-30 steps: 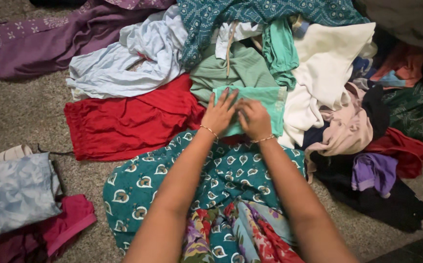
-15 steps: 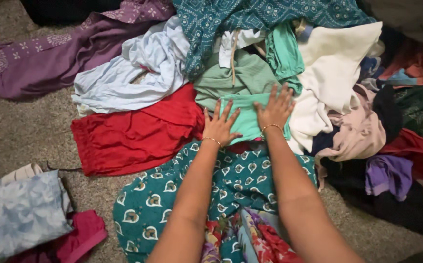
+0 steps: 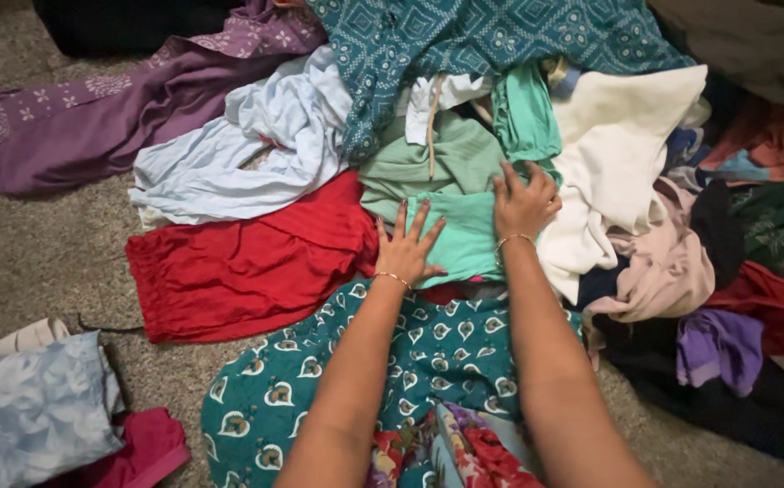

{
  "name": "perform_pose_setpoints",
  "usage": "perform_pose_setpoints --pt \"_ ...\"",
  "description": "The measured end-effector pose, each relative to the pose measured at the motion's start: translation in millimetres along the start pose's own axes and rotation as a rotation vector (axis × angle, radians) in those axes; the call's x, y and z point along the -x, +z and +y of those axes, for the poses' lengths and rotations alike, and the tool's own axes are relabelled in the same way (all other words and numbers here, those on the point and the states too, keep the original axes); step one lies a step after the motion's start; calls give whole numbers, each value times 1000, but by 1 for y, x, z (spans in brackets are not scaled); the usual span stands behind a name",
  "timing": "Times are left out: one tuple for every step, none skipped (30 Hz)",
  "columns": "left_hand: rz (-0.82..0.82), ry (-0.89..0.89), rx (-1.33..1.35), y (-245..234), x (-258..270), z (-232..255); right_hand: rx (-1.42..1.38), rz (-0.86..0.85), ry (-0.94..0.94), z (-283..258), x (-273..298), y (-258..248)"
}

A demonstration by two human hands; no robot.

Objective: The person sorts through a pile of laundry on the floor, handling items like shirts and undergarments one at a time and smoothing them out.

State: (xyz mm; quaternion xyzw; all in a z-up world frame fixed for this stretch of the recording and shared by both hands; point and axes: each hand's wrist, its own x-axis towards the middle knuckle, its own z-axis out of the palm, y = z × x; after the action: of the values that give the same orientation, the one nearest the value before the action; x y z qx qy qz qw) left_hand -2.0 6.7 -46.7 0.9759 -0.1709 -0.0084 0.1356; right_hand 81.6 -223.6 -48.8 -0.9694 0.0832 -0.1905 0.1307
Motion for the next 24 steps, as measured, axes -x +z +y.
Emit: perform_pose_setpoints --pt "-3 -3 -8 0 -1 0 -6 -54 54 0 -5 3" --pt "-6 -5 -17 -1 -1 0 -13 -109 107 -1 -12 9" --pt "-11 -9 -23 0 -1 0 -17 -166 160 -1 -18 15" --pt "-4 -6 -12 0 -3 -1 -54 -196 169 1 -27 21" --pt "-5 -4 1 1 -2 -2 -91 -233 181 5 -34 27" --pt "-5 -2 13 2 0 -3 -127 -270 194 9 -40 32" --pt "30 4 3 3 2 -3 -179 -288 212 14 -45 35" --pt "65 10 -8 3 3 -3 -231 -307 231 20 -51 36" --pt "102 20 -20 3 3 -3 -283 -322 250 25 -58 36" --pt "121 13 62 1 3 -5 -417 -267 126 26 -64 37" --pt "142 6 148 0 0 -6 -545 -208 -3 26 -68 34" --pt "163 -1 234 -2 -2 -8 -671 -148 -133 23 -67 26" --pt "226 5 336 -7 -5 -9 -767 -173 -189 17 -64 12" --pt "289 12 439 -14 -6 -12 -863 -199 -246 1 -59 -3" --pt "351 20 544 -21 -6 -12 -955 -226 -302 -16 -50 -22" --pt "348 -22 609 -30 -5 -10 -965 -262 -333 -36 -39 -44" --pt "341 -65 673 -40 -3 -9 -976 -300 -362 -57 -27 -66" --pt "333 -108 736 -50 -4 -6 -943 -269 -433 -76 -15 -90" --pt "385 -85 743 -60 -4 -3 -915 -238 -501 -95 -3 -113" --pt "436 -61 750 -69 -5 1 -915 -284 -505 -110 4 -137" --pt "485 -38 748 -79 -1 3 -923 -329 -509 -125 11 -158" --pt "546 -63 723 -88 4 7 -930 -375 -513 -137 15 -178" --pt "607 -88 696 -97 8 14 -949 -354 -562 -146 19 -196" --pt "669 -113 668 -106 12 19 -969 -332 -610 -154 23 -211"
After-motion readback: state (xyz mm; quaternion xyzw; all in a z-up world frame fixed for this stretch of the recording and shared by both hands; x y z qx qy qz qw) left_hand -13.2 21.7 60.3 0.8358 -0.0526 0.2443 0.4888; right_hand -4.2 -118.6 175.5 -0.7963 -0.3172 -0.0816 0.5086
